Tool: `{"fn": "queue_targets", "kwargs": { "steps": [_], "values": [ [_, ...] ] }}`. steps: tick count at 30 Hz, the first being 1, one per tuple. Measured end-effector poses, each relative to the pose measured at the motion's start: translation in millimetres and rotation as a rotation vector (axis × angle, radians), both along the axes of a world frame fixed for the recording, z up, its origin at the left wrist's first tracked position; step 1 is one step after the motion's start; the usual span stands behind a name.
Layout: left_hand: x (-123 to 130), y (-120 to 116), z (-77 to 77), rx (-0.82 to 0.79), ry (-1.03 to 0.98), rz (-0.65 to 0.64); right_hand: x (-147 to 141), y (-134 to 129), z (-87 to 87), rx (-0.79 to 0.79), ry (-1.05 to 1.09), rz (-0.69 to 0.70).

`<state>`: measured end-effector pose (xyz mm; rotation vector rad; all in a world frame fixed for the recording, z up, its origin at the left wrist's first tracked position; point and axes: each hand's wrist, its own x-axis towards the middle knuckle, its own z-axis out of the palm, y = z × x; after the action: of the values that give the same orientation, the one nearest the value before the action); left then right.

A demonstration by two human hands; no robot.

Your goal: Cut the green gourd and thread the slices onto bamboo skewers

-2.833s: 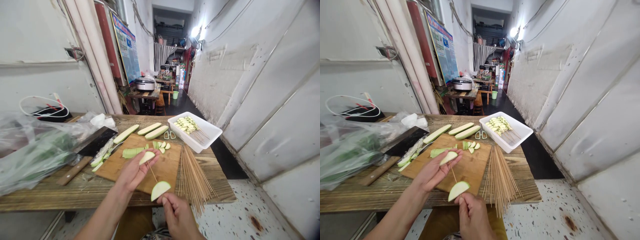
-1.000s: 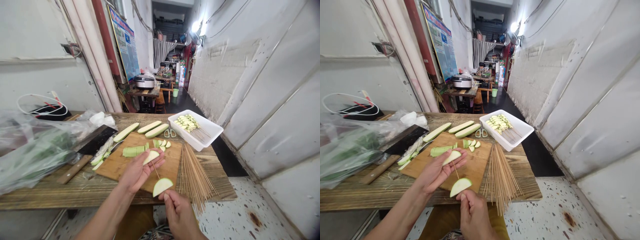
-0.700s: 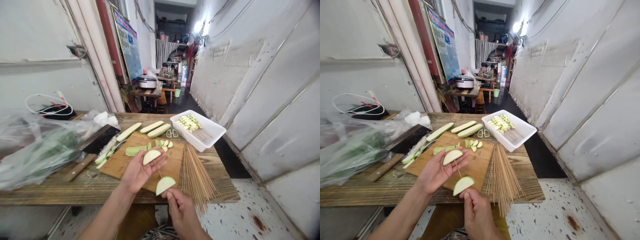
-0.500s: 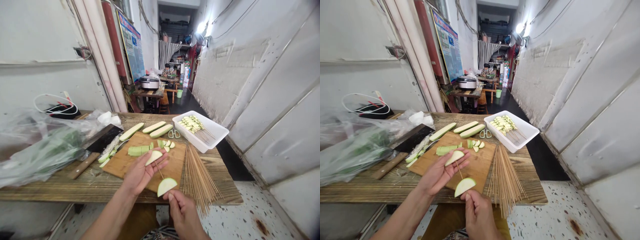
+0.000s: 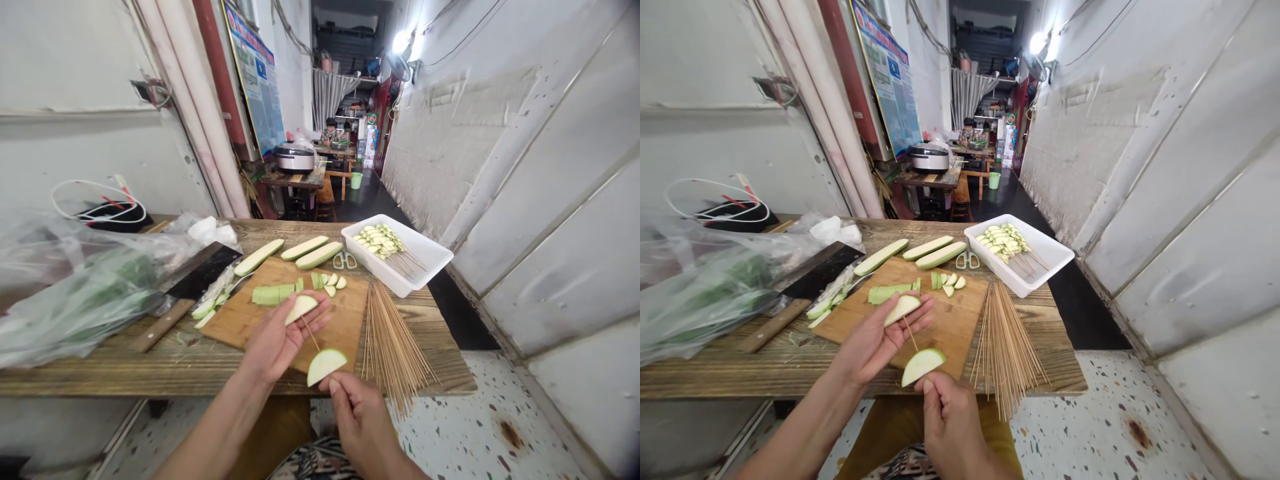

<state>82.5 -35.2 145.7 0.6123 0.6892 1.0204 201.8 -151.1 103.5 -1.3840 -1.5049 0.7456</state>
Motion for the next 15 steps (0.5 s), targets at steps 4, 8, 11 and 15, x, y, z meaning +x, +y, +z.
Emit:
{"fn": "queue_targets", "kwargs": {
  "steps": [4,8,11,15],
  "values": [
    [2.2,-2.4,-1.4,-0.005,0.033,0.009,0.3,-2.2,2.9,0.004,0.005,0.004],
    [4.2,-3.2,-1.1,0.026,0.020,0.003,0.0,-3.4,6.8,0.013,0.007,-0.015],
    [6.2,-3.5,-0.9,0.044,0.007,0.001,0.2,-4.2,6.5,0.013,0.020,-0.022],
    [8.9,-5.6,-1.0,0.023,0.013,0.014,1.2,-5.2,2.0,0.012,0.007,-0.024]
  ]
}}
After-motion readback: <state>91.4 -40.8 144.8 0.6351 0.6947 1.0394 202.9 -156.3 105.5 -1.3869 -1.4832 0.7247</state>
